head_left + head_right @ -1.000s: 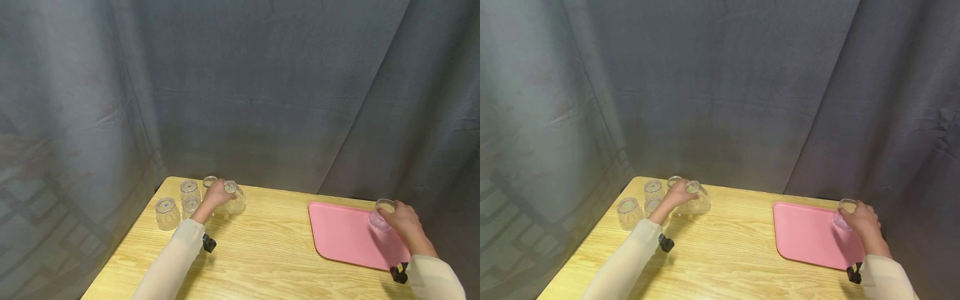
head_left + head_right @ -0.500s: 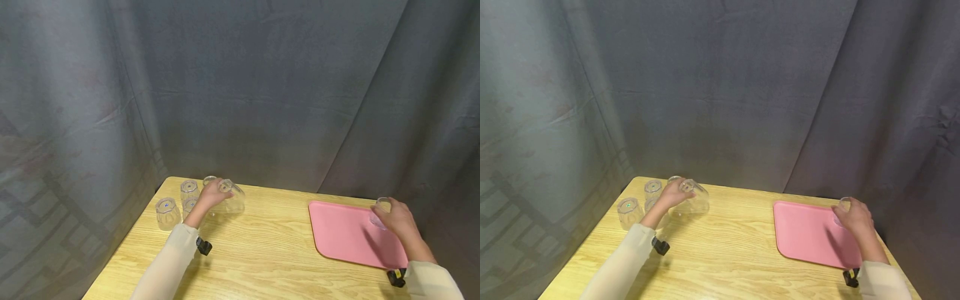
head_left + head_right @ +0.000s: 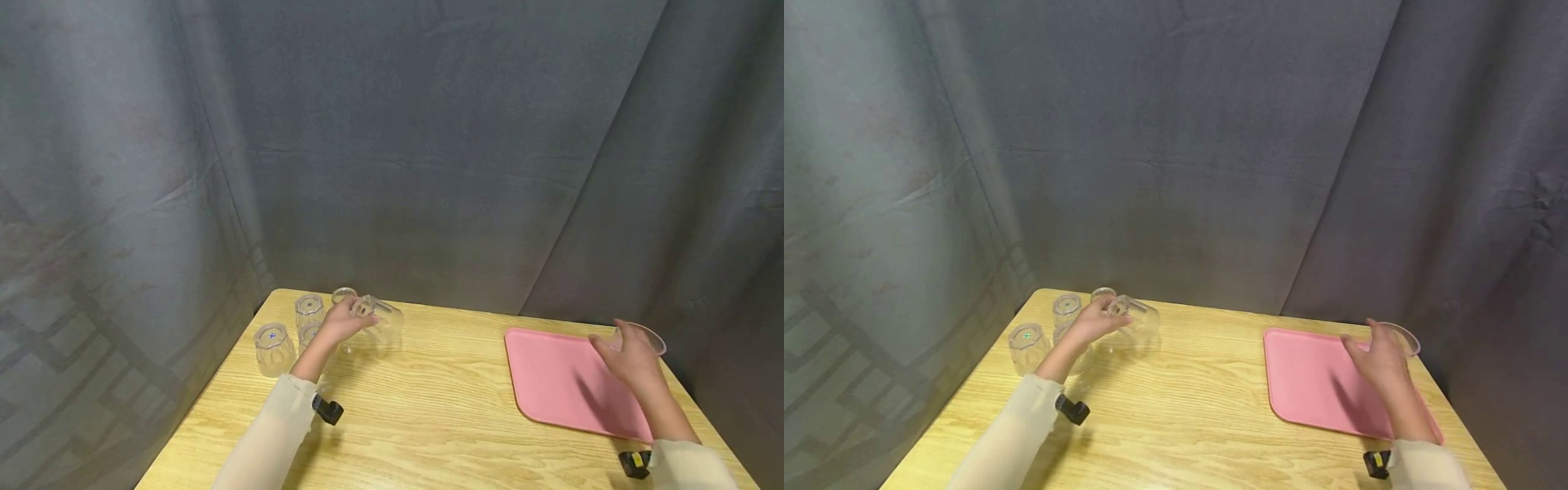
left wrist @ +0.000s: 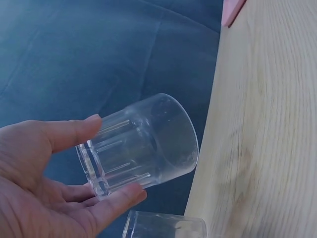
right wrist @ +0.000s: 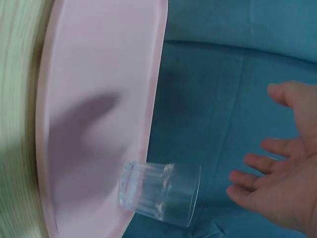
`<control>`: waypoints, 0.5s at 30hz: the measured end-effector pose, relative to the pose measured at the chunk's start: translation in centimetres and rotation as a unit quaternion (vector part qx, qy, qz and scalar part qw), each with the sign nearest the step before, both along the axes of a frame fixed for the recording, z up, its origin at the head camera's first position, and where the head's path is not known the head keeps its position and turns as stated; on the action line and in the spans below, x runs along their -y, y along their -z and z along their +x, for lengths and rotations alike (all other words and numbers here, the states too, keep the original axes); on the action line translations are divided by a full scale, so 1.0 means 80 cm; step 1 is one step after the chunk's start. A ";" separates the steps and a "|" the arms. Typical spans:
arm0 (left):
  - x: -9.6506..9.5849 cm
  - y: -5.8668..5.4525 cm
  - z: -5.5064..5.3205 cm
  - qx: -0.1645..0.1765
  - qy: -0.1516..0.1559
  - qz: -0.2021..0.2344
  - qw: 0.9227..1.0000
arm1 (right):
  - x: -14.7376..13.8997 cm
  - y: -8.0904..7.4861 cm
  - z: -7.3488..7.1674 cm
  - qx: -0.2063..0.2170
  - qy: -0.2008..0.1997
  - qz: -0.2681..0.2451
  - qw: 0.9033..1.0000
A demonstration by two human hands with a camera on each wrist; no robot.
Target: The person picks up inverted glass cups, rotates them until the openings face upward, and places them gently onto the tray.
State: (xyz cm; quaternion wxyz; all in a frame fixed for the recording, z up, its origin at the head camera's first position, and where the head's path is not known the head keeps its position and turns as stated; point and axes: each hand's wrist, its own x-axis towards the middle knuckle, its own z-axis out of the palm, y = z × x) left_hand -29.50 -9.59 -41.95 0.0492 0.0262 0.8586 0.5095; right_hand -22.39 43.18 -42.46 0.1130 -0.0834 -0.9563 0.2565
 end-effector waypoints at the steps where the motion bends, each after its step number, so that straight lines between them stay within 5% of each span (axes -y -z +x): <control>1: 0.000 0.000 0.001 0.001 -0.001 0.006 1.000 | 0.003 0.000 0.001 -0.007 -0.005 0.001 1.000; 15: -0.001 -0.005 0.023 0.015 -0.017 0.075 0.997 | 0.042 0.006 0.015 -0.043 -0.031 -0.004 0.999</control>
